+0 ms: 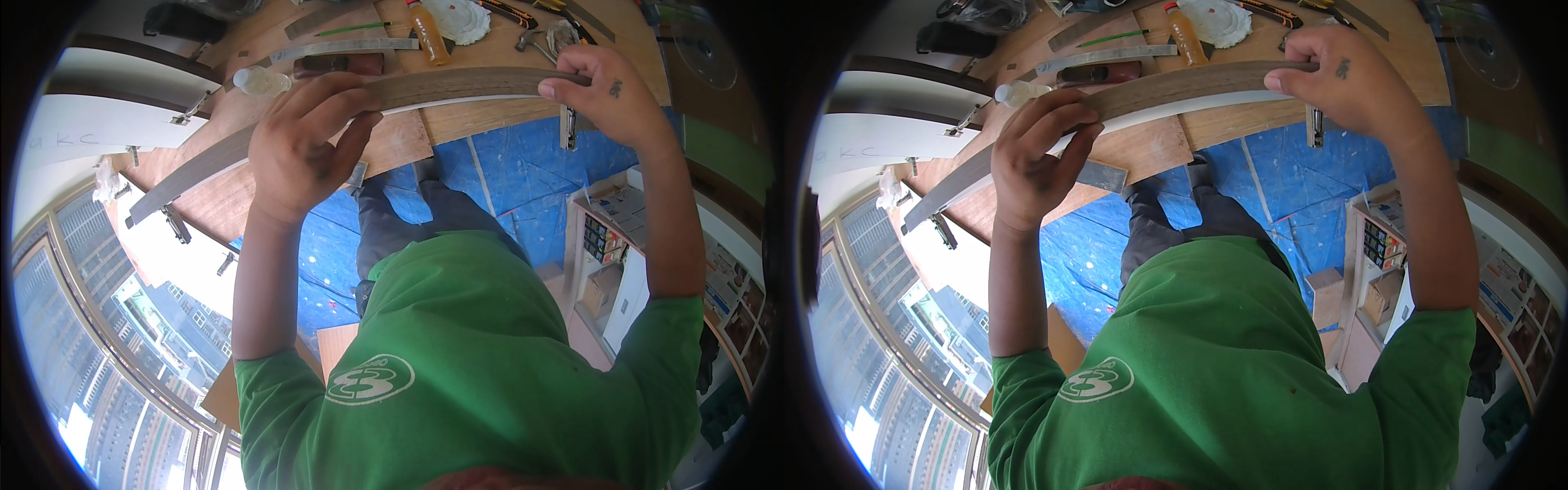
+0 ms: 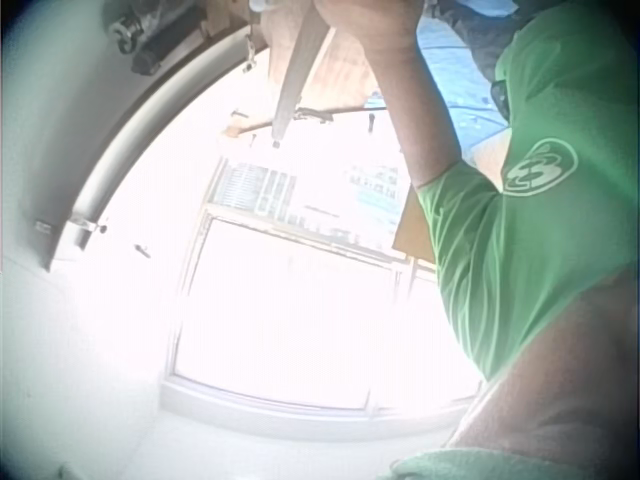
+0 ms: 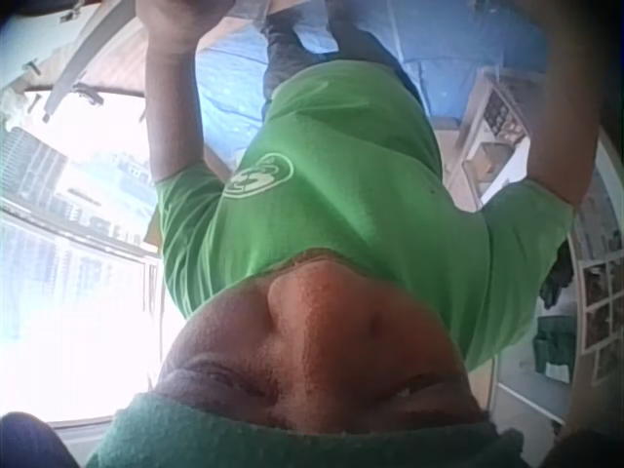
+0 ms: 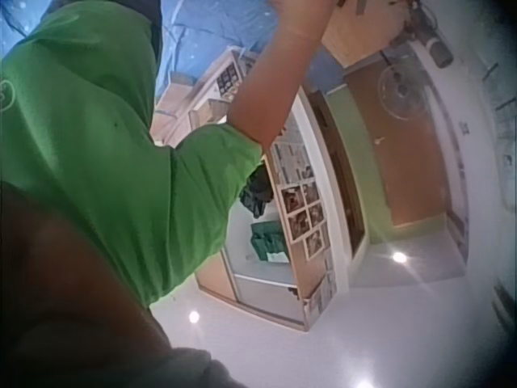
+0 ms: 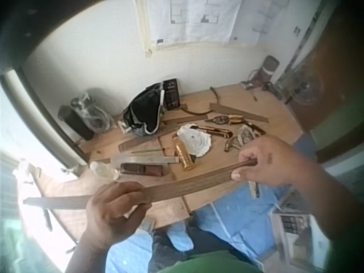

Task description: The person positions a wooden strip against a white cabinet door, aligns it with a metal hinge, and uses a hammer to tap the hinge into place. The person then lifts the door and strip to inspect the fit.

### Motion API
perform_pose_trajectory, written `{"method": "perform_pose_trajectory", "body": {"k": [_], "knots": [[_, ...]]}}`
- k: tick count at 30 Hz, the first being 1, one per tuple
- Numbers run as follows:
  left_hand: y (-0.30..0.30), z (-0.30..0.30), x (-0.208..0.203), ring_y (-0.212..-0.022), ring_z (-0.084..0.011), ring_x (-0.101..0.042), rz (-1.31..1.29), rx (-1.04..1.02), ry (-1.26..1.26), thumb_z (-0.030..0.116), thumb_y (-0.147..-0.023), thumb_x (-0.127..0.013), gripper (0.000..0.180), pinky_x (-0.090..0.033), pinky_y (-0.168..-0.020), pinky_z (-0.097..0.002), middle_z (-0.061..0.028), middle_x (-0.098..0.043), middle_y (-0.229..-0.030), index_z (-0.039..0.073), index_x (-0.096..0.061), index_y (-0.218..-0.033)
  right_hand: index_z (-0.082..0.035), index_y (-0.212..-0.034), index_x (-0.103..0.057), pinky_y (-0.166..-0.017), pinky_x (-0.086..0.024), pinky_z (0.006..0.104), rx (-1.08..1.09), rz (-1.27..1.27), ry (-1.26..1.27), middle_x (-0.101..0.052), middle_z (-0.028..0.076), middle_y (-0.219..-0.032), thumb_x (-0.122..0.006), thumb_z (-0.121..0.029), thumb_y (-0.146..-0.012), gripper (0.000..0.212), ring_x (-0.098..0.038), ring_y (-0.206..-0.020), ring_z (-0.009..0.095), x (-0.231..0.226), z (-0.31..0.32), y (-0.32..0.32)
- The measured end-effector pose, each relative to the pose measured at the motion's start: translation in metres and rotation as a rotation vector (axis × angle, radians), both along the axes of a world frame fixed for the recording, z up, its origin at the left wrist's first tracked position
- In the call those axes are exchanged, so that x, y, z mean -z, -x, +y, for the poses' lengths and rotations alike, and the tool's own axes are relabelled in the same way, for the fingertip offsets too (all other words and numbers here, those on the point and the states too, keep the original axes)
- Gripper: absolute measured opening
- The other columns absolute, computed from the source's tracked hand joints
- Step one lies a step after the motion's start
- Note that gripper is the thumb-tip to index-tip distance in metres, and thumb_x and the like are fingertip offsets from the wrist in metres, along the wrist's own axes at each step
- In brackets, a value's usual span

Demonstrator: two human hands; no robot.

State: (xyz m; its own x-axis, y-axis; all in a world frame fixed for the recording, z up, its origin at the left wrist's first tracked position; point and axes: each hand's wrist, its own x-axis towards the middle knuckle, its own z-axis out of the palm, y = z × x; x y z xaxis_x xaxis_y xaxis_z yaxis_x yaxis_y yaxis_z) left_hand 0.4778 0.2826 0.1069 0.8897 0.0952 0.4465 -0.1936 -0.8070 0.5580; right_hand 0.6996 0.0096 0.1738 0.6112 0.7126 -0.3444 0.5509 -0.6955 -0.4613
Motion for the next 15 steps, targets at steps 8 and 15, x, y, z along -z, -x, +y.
{"method": "perform_pose_trajectory", "body": {"k": [8, 15], "knots": [[-0.0007, -0.0006, -0.006, -0.09, -0.0235, -0.075, 0.028, 0.02, 0.0, -0.001, -0.078, -0.085, 0.02, -0.061, -0.077, -0.0335, -0.0067, -0.075, -0.103, 0.005, -0.076, -0.095, -0.002, -0.076, -0.057, -0.062, -0.039, 0.0325, -0.016, -0.007, -0.002, -0.046, 0.0, -0.07, -0.08, -0.031, -0.092, 0.04, -0.044, -0.067, 0.011, 0.0049, -0.0004, -0.0025], [-0.0012, -0.0004, -0.0059, -0.089, -0.0246, -0.074, 0.026, 0.01, -0.01, 0.001, -0.077, -0.085, 0.021, -0.059, -0.077, -0.0349, -0.0056, -0.075, -0.101, 0.008, -0.075, -0.095, -0.001, -0.076, -0.057, -0.062, -0.039, 0.0334, -0.017, 0.013, 0.03, -0.047, 0.002, -0.071, -0.08, -0.031, -0.091, 0.041, -0.045, -0.067, 0.012, 0.0045, 0.0011, -0.0059]]}}
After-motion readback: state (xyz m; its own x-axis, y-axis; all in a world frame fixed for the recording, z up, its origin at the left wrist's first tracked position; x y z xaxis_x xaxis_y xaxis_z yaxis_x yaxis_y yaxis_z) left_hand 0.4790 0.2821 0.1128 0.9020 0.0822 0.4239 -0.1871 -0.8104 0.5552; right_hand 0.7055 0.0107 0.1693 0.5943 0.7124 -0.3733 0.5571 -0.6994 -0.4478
